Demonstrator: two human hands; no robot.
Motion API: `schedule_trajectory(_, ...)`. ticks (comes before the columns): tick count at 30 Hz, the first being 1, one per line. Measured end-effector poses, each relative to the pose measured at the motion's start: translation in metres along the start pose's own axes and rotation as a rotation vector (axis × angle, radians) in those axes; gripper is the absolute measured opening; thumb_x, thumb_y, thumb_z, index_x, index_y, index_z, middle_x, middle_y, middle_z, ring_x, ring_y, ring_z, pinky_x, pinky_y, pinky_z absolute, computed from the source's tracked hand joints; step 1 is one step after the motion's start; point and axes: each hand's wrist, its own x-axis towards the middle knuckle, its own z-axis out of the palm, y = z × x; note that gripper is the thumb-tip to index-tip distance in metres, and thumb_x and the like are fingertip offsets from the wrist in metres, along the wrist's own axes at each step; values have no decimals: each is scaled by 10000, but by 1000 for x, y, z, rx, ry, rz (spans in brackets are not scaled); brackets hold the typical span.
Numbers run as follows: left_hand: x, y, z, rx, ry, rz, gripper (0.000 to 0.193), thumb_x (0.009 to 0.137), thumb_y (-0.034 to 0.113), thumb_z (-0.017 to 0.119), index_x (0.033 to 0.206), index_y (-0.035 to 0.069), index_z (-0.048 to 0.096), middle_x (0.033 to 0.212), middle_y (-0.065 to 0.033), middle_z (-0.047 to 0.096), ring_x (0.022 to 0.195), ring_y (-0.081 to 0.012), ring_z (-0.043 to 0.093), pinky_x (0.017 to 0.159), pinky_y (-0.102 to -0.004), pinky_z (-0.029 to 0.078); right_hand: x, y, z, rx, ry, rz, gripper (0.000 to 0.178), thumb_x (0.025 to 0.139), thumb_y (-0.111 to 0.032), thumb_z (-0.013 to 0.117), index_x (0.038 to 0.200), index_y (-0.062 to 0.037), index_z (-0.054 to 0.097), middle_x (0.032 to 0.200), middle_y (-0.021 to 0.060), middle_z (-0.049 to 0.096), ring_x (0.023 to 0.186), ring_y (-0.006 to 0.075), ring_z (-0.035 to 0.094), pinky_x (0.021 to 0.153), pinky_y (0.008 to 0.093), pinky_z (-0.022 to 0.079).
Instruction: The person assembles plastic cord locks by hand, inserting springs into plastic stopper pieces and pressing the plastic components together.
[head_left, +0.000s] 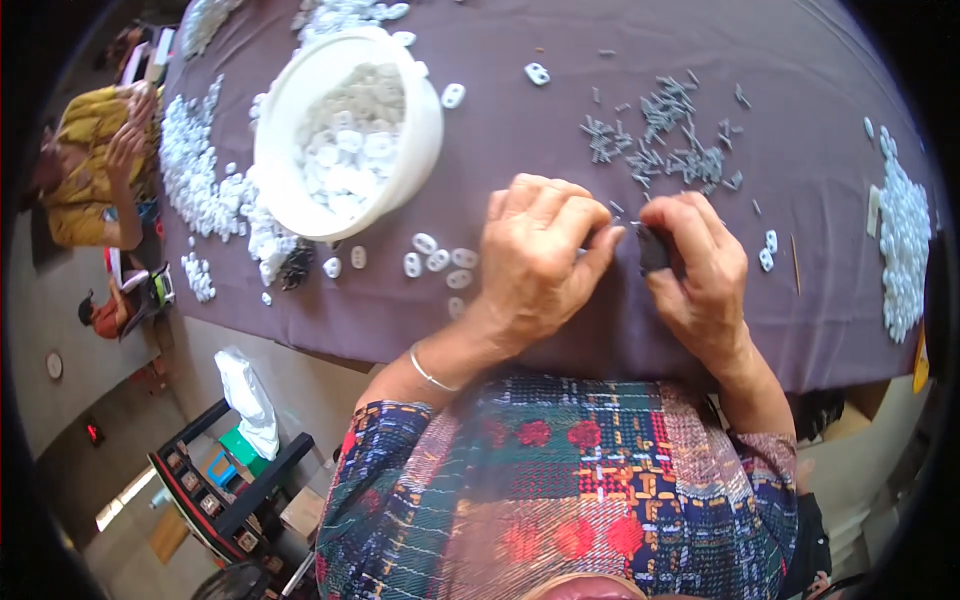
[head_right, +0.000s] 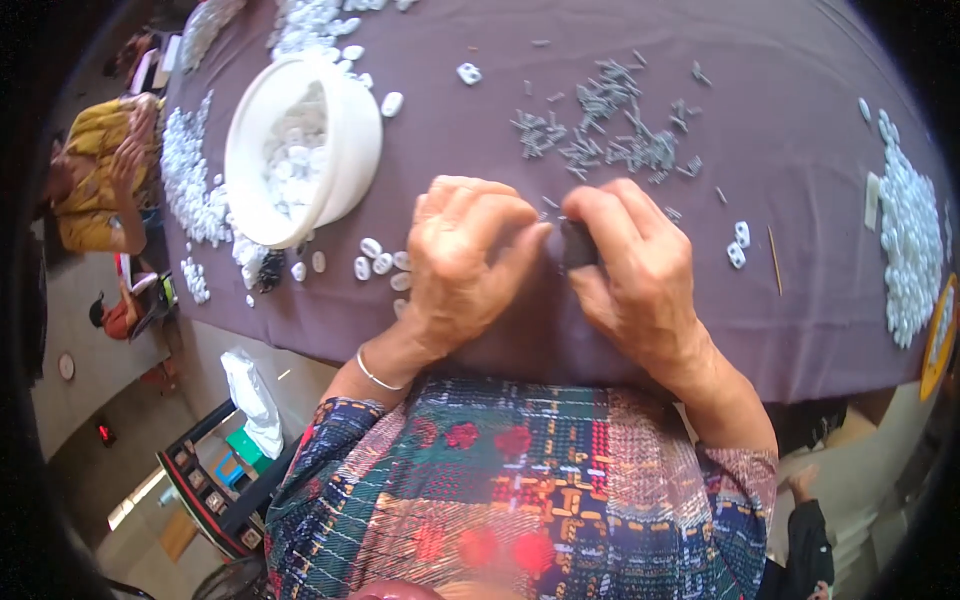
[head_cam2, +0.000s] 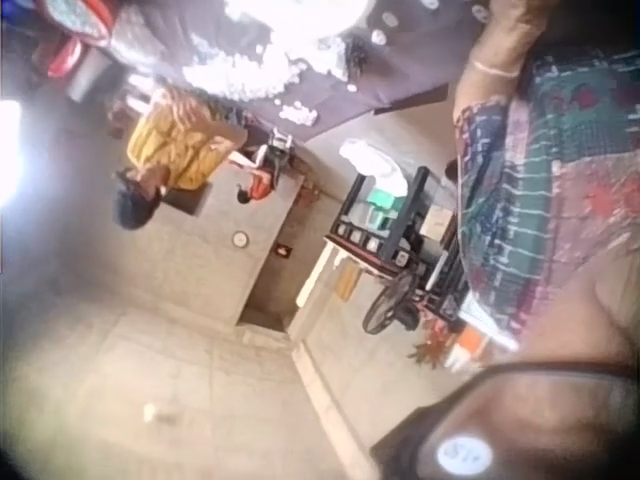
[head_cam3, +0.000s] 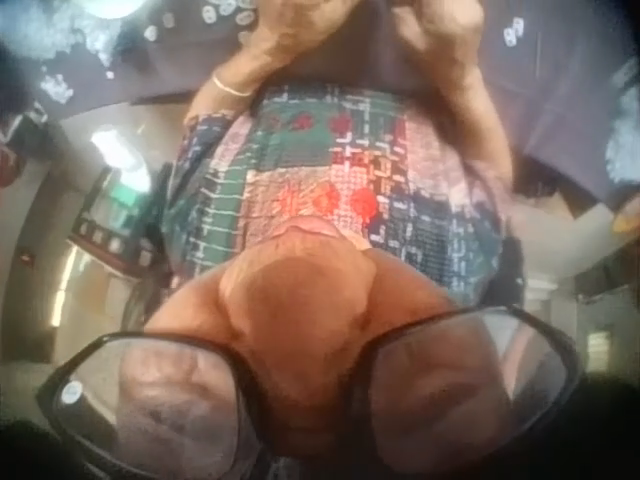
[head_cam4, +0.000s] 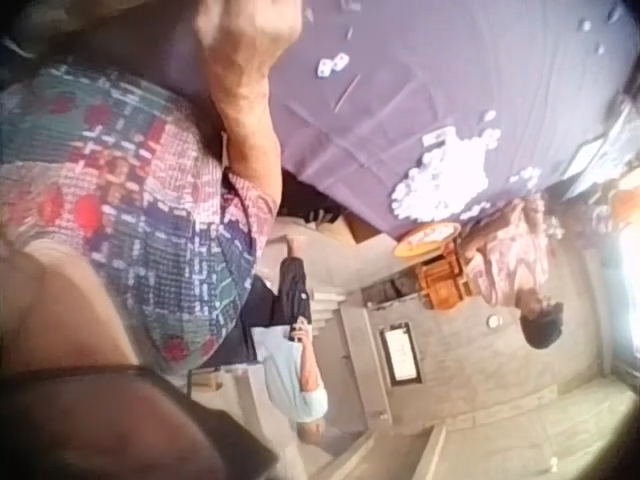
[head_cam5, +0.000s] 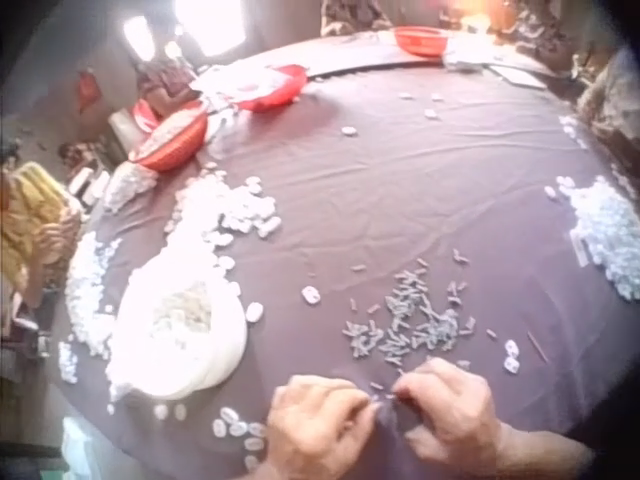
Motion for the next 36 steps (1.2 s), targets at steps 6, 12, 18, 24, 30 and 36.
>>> schedule_trajectory(6, 2, -4, -2, 8, 102, -12, 263, 641, 45, 718, 868, 58, 586, 876, -96, 584, 819, -278, 539, 724, -369, 415, -1, 5, 2, -135, 4, -65, 208, 687, 89, 585, 869, 5, 531, 786, 108, 529, 632, 220, 534, 559, 299, 435)
schedule_trajectory(12, 4, -7, -1, 28, 93, -7, 289, 639, 47, 719, 894, 50, 583, 909, -114, 573, 849, -289, 529, 753, -377, 418, 4, 1, 3, -114, 26, -71, 208, 688, 96, 585, 873, 15, 536, 794, 118, 535, 652, 227, 548, 574, 294, 455)
schedule_trajectory(18, 5, -7, 4, 7, 105, 25, 265, 634, 33, 724, 864, 47, 592, 885, -106, 581, 844, -289, 535, 756, -373, 419, 5, 14, 4, -110, 54, -77, 254, 690, 94, 576, 931, 16, 561, 811, 116, 537, 674, 231, 562, 590, 295, 464)
schedule_trajectory(24, 3, -4, 4, -153, 292, 199, 256, 606, -11, 734, 817, 50, 602, 805, -79, 597, 742, -249, 556, 681, -336, 437, 29, 2, -10, -178, -28, -98, 311, 684, 109, 517, 974, 11, 570, 854, 120, 538, 729, 255, 573, 622, 305, 472)
schedule_trajectory(30, -1, 8, 2, -224, 324, 310, 249, 595, -5, 738, 792, 53, 598, 787, -68, 596, 699, -229, 549, 625, -338, 442, 107, 31, 27, -347, -85, -285, 359, 680, 54, 541, 1031, -19, 556, 919, 154, 553, 815, 324, 575, 722, 368, 464)
schedule_trajectory(36, 6, 20, 16, -291, 382, 332, 214, 617, 81, 740, 757, 79, 579, 795, -31, 567, 720, -208, 546, 621, -317, 405, 145, 65, 32, -464, -202, -258, 233, 687, -5, 537, 920, -10, 544, 822, 150, 541, 785, 327, 556, 707, 394, 443)
